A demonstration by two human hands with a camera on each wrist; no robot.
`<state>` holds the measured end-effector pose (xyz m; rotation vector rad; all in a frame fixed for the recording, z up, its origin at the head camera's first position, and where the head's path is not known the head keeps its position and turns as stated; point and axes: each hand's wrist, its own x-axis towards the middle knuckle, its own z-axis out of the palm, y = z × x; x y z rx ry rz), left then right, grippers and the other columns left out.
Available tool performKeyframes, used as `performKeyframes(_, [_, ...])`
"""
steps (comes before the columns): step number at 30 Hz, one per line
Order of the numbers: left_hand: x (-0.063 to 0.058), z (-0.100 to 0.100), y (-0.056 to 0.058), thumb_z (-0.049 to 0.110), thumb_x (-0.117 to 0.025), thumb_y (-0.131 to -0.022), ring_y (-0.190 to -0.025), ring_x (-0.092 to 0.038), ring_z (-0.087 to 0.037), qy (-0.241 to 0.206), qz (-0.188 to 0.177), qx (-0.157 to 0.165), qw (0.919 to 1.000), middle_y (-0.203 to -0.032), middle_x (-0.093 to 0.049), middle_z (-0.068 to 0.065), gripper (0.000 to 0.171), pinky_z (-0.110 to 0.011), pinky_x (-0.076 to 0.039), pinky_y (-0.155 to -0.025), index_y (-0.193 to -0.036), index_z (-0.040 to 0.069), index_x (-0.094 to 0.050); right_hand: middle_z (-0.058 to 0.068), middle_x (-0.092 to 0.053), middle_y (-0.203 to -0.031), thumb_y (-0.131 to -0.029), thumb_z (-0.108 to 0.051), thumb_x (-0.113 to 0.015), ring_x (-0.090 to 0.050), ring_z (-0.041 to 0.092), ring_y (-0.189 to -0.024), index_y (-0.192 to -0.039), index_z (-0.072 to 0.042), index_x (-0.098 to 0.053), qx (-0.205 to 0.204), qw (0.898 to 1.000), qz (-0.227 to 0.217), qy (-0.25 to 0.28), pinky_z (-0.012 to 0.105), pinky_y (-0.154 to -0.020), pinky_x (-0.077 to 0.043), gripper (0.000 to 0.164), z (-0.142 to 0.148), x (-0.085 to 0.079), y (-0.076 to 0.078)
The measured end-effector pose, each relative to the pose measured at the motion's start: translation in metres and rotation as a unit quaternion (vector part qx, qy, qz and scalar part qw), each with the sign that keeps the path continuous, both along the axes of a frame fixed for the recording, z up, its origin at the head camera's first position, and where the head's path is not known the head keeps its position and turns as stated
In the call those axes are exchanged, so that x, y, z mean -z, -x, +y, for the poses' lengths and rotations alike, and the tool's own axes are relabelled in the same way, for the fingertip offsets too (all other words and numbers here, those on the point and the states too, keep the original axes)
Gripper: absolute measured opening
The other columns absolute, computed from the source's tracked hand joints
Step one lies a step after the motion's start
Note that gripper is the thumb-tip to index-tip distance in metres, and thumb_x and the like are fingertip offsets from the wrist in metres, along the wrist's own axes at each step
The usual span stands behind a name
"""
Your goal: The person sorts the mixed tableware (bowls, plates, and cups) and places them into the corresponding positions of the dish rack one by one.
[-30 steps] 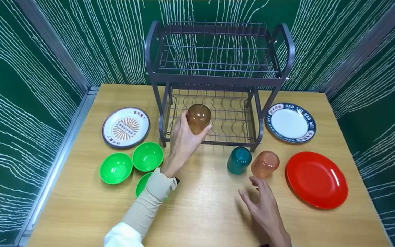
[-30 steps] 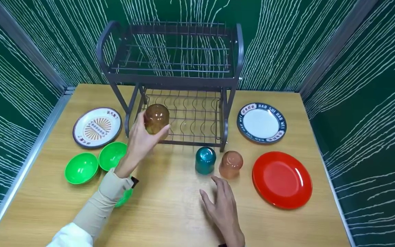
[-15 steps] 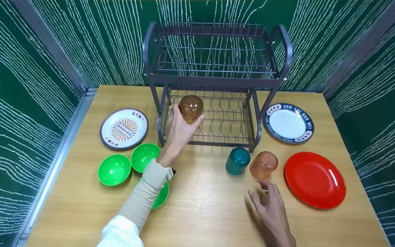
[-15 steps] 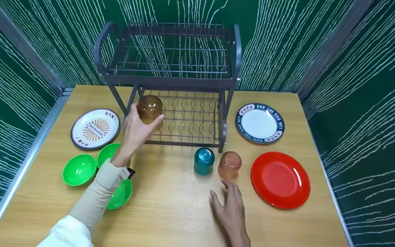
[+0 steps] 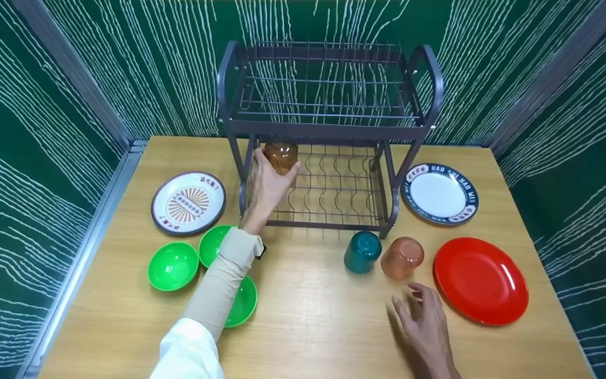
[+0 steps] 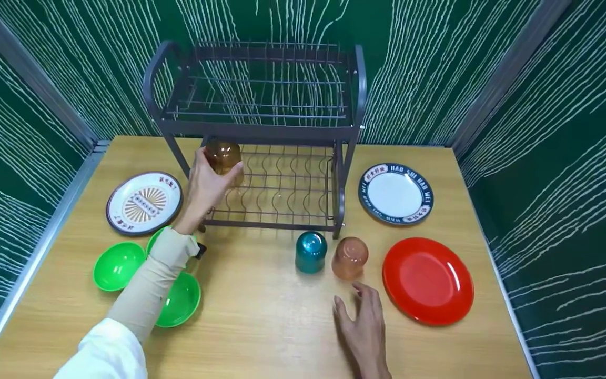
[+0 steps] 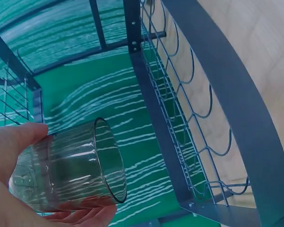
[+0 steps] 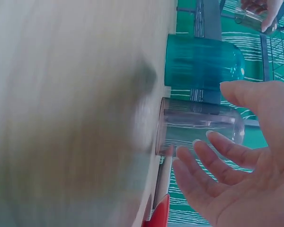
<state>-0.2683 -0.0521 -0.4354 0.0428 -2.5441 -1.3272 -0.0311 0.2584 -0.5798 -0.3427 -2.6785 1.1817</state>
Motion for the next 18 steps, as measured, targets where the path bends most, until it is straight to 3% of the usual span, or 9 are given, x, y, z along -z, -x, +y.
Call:
performKeyframes(13, [-0.004, 0.003, 0.039, 0.035, -0.077, -0.092, -0.13, -0.054, -0.034, -0.047, 0.008, 0.01, 0.9988, -0.144, -0.049, -0.024, 0.088, -0.042, -0.046, -0.106, -0.154, -0.001, -0.026, 0.019, -0.054, -0.131, -0.096, -0.026, -0.075, -0.054, 0.038, -0.121, -0.134, 0.0, -0.052, 0.003, 0.999, -0.038, 0.01, 0.058, -0.105, -0.045, 0.052, 0.0, -0.003, -0.001])
performKeyframes(18, [-0.003, 0.003, 0.055, 0.037, -0.078, -0.091, -0.135, -0.051, -0.032, -0.024, 0.022, 0.007, 0.9995, -0.148, -0.048, -0.021, 0.087, -0.041, -0.042, -0.112, -0.155, 0.0, -0.032, 0.019, -0.055, -0.13, -0.094, -0.026, -0.076, -0.055, 0.036, -0.119, -0.133, -0.001, -0.054, 0.006, 1.0, -0.022, 0.012, 0.056, -0.104, -0.046, 0.051, 0.0, -0.005, -0.002])
